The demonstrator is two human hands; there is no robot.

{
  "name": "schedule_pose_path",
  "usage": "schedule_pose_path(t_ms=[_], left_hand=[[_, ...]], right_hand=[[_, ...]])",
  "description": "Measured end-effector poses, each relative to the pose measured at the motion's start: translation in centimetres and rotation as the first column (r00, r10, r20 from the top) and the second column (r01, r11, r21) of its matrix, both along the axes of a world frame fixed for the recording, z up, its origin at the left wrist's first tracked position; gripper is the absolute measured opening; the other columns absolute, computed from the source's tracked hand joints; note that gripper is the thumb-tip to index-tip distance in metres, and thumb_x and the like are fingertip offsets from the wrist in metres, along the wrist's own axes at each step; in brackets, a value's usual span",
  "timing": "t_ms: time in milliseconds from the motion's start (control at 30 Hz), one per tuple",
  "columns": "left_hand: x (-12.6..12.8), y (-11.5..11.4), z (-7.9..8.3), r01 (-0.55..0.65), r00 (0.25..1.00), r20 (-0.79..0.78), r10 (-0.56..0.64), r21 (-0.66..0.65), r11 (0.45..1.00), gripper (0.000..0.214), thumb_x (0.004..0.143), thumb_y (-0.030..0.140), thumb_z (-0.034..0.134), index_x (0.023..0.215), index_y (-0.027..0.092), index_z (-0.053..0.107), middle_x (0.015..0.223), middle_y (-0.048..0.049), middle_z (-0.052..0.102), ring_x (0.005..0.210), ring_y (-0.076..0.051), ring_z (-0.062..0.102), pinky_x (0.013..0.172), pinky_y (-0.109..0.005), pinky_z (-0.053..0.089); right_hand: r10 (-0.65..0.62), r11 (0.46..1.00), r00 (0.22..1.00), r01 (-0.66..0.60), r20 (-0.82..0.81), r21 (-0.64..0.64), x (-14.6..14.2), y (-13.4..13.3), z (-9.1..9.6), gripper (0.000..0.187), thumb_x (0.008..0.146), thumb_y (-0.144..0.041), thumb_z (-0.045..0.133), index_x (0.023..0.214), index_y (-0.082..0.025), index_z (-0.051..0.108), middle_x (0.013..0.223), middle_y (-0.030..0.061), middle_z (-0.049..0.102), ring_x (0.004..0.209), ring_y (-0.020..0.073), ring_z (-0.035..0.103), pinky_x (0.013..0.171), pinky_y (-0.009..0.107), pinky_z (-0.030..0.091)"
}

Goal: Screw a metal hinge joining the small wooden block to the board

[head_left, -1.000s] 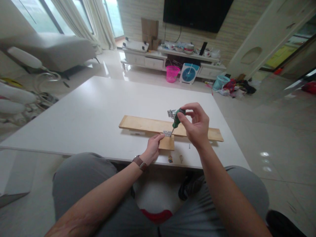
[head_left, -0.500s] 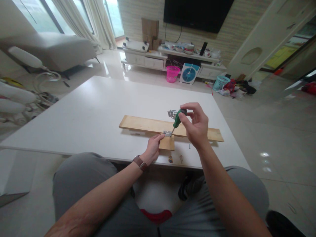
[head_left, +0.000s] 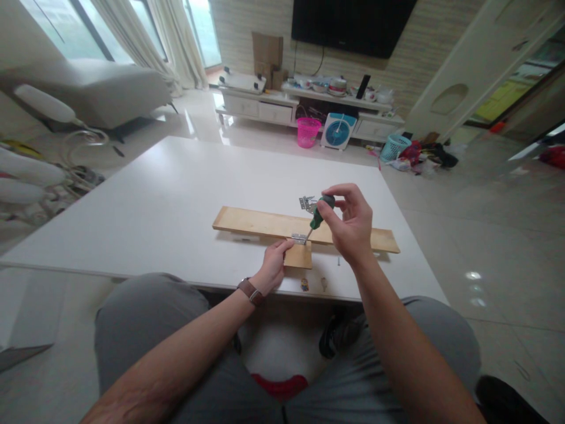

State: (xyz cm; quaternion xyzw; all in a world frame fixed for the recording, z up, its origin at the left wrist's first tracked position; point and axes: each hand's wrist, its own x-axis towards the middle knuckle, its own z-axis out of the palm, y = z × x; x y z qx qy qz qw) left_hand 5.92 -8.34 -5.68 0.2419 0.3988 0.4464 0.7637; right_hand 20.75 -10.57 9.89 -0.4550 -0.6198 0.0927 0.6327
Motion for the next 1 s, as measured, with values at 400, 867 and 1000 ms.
schedule_pose_path(t_ms=[400,867,1000], left_hand=[[-0.13,0.02,-0.24,0.028,1.0,0.008,-0.028,-0.009,1.0,0.041,0.059,0.041,0.1,0.082,0.014,0.079,0.089,-0.0112,0.081,0.08,-0.022,0.073,0.072,-0.031,0.054],[-0.11,0.07,-0.07,0.013,1.0,-0.001,-0.013,-0.013,1.0,0.04,0.057,0.039,0.1,0.081,0.013,0.079,0.083,-0.0091,0.08,0.075,-0.02,0.07,0.07,-0.03,0.053],[-0.09,0.06,-0.03,0.006,1.0,0.0,-0.006,-0.013,1.0,0.038,0.058,0.038,0.1,0.078,0.014,0.078,0.081,-0.0081,0.079,0.073,-0.02,0.069,0.069,-0.03,0.052]], right_hand=[[-0.05,0.998,0.999,0.049,0.012,0.029,-0.03,-0.02,0.18,0.008,0.097,-0.036,0.077,0.098,-0.03,0.072,0.096,-0.0005,0.075,0.093,0.0193,0.075,0.078,0.039,0.063],[-0.037,0.999,0.999,0.036,0.026,0.011,0.06,0.06,-0.15,0.015,0.09,-0.026,0.079,0.102,-0.028,0.07,0.098,-0.0025,0.072,0.092,0.018,0.072,0.08,0.038,0.061],[-0.048,0.999,0.998,0.048,0.044,0.011,0.09,0.07,-0.02,0.016,0.09,-0.029,0.08,0.1,-0.029,0.068,0.097,-0.0029,0.07,0.091,0.0176,0.072,0.078,0.037,0.061]])
